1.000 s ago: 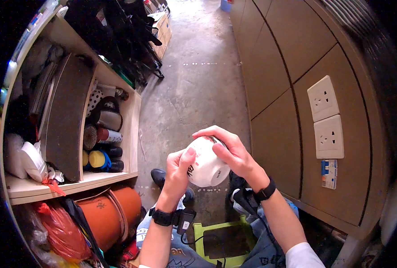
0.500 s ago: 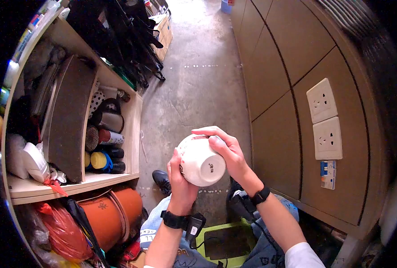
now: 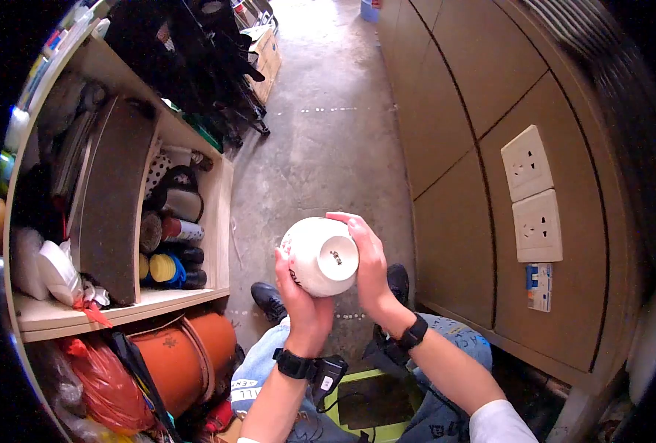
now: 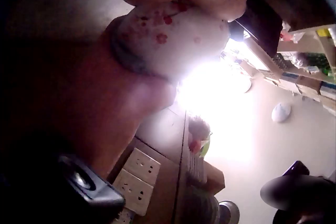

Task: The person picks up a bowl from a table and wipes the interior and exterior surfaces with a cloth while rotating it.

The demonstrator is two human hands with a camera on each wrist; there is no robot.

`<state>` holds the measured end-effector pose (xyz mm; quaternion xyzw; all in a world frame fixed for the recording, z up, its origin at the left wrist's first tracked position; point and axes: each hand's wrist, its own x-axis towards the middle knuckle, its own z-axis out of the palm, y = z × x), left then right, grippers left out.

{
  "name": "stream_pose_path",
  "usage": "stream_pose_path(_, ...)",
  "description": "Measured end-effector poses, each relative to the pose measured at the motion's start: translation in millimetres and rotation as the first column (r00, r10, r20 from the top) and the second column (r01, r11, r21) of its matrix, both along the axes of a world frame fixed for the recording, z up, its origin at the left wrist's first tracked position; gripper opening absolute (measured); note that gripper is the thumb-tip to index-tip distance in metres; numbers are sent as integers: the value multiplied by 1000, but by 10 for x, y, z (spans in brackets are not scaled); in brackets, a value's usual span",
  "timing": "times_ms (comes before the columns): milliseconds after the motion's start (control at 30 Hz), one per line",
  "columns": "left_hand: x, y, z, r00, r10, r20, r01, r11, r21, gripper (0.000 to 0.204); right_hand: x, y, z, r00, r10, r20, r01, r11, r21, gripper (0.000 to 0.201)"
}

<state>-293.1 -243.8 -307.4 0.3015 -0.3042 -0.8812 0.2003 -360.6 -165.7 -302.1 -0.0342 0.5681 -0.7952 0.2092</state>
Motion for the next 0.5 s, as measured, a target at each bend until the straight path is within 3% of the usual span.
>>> stream_pose_path(100,-4,28,-73,1000,14,4,-14,999,-38,52,65,2,-25,997,-62,44,62,998,9,45)
stream_pose_path(300,-27,99,-61,999,-28,-22,24,983,-183,51,87,40,-150,934,-194,300,232,968,-97,48)
stream_pose_path(367,-45,20,-13,995,-83,-62,70,980,-186,48,-52,109,-64,961,-178,211,195,979,-65,42)
stream_pose_path(400,-54,-49,18,977,-208,-52,196,963,-185,53,-163,164,-40,961,-181,211,198,978,-63,42)
stream_pose_path(433,-61,-105,47,942,-332,-42,320,930,-181,57,-296,233,-17,994,-69,86,72,997,-33,41)
stream_pose_path(467,-76,-149,80,941,-335,-43,322,930,-178,57,-394,286,8,998,53,-35,-53,999,13,39)
stream_pose_path(500,-93,-196,113,905,-422,-55,407,896,-175,59,-440,311,34,990,130,-46,-131,991,-16,34)
